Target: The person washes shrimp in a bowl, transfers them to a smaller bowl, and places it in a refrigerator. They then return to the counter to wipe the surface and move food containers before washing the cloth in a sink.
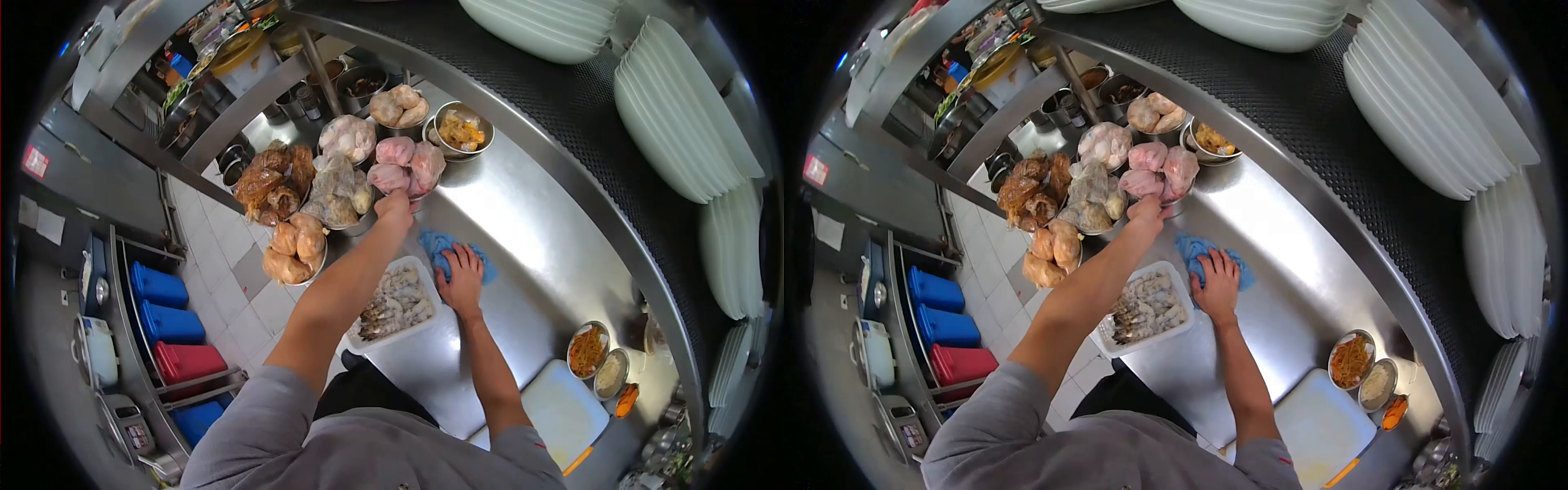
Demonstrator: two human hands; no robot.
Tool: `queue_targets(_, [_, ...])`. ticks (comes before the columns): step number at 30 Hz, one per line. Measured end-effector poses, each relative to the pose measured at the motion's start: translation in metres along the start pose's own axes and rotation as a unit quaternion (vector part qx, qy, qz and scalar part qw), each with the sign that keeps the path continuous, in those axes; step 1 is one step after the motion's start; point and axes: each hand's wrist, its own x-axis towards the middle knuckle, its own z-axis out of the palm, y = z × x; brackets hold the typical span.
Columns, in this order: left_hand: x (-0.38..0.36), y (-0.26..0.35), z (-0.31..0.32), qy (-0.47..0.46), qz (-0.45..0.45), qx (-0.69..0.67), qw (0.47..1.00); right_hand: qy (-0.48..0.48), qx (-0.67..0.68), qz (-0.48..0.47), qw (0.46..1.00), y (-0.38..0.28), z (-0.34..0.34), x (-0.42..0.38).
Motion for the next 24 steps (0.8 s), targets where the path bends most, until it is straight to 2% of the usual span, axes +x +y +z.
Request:
queue_targets(6, [-0.014, 0.008, -0.038, -0.066, -0.041, 0.121, 0.99, 0.005, -0.018, 0.019, 1.0, 0.017, 0.017, 0.02])
queue_targets(9, [-0.032, 0.012, -0.06, -0.111, 0.019, 0.124, 0.986, 0.015, -0.009, 0.021, 1.0, 0.029, 0.03, 0.038])
queue_targets(12, [-0.045, 0.028, -0.083, -0.159, 0.016, 0.178, 0.971, 0.025, -0.011, 0.01, 1.0, 0.038, 0.035, 0.061])
queue_targets(15, [-0.058, 0.049, -0.104, -0.211, -0.017, 0.17, 0.962, 0.033, 0.002, 0.015, 0.999, 0.036, 0.036, 0.095])
queue_targets(16, [-0.077, 0.065, -0.108, -0.213, -0.027, 0.176, 0.961, 0.068, -0.009, -0.008, 0.998, 0.035, 0.038, 0.108])
queue_targets(20, [-0.097, 0.095, -0.145, -0.195, -0.044, 0.199, 0.959, 0.153, 0.114, -0.028, 0.981, 0.04, 0.077, 0.161])
queue_targets(23, [-0.116, 0.121, -0.174, -0.18, -0.048, 0.222, 0.957, 0.112, 0.156, 0.037, 0.981, 0.033, 0.107, 0.201])
queue_targets(24, [-0.122, 0.129, -0.183, -0.177, -0.049, 0.233, 0.955, 0.097, 0.162, 0.031, 0.982, 0.032, 0.117, 0.213])
